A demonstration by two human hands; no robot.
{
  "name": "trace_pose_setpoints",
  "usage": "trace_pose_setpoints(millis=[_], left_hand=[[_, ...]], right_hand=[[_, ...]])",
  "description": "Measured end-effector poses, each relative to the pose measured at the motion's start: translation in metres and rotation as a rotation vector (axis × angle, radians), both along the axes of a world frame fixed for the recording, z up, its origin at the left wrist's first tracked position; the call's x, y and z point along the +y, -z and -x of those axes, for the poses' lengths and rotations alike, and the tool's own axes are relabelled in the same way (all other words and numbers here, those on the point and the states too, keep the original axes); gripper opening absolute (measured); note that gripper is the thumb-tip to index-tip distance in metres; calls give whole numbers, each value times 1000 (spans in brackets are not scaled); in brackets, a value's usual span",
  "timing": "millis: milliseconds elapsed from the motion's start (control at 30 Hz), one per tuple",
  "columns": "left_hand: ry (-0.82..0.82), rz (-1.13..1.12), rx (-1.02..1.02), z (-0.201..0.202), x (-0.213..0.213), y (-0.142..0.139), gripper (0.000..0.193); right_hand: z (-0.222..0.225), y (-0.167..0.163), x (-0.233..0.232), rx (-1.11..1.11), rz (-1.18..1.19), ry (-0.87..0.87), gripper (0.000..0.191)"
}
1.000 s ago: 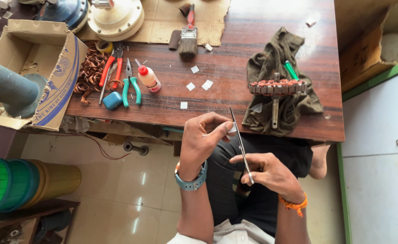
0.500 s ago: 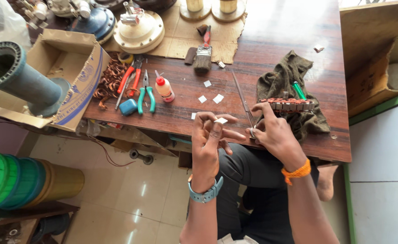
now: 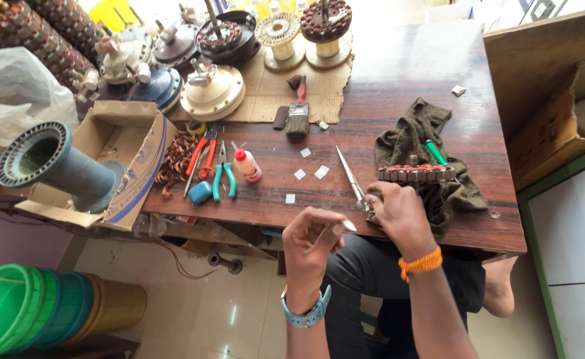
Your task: The person inserts small white square pieces into slots on a circular electrical component using a green screwdriver to press them in. They repeatedly cut small pieces from a strip with scissors, fold them, and insert them into the component.
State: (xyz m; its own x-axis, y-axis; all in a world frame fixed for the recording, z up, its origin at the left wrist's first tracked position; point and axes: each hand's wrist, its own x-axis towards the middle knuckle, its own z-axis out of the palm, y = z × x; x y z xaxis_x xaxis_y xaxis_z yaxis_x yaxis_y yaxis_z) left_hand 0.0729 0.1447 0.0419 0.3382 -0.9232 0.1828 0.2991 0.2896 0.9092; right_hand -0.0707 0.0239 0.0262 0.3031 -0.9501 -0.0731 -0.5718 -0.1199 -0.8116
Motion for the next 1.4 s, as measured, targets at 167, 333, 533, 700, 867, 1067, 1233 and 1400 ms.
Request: trace_pose_setpoints(millis=[167,333,533,700,867,1067,1233,1400], left_hand=[[64,-38,-416,-8,-5,-22,4],[164,-23,-702,-3,-16,-40,10],[211,43,-833,13,-26,-41,10],[211,-16,-817,33,-17,-24,11],[165,169,-880,57,-9,-4,11],[438,84,-434,73,-7,25,16],[601,-148,-18,71,-19,37,19],[519,-145,-36,70,-27,21,13]], right_hand=[[18,-18,38,-629,-138,-18,30],[26,-8,64,-936,160,-162,36],[36,13,74,-771,261,112,26],[61,23,85,-567,196,206,22],[89,33,96,-484,194,223,17],[116,24,105,-418,356,159,15],[116,-12,92,-228,629,-23,20],[106,-39,77,-210,630,-66,19]])
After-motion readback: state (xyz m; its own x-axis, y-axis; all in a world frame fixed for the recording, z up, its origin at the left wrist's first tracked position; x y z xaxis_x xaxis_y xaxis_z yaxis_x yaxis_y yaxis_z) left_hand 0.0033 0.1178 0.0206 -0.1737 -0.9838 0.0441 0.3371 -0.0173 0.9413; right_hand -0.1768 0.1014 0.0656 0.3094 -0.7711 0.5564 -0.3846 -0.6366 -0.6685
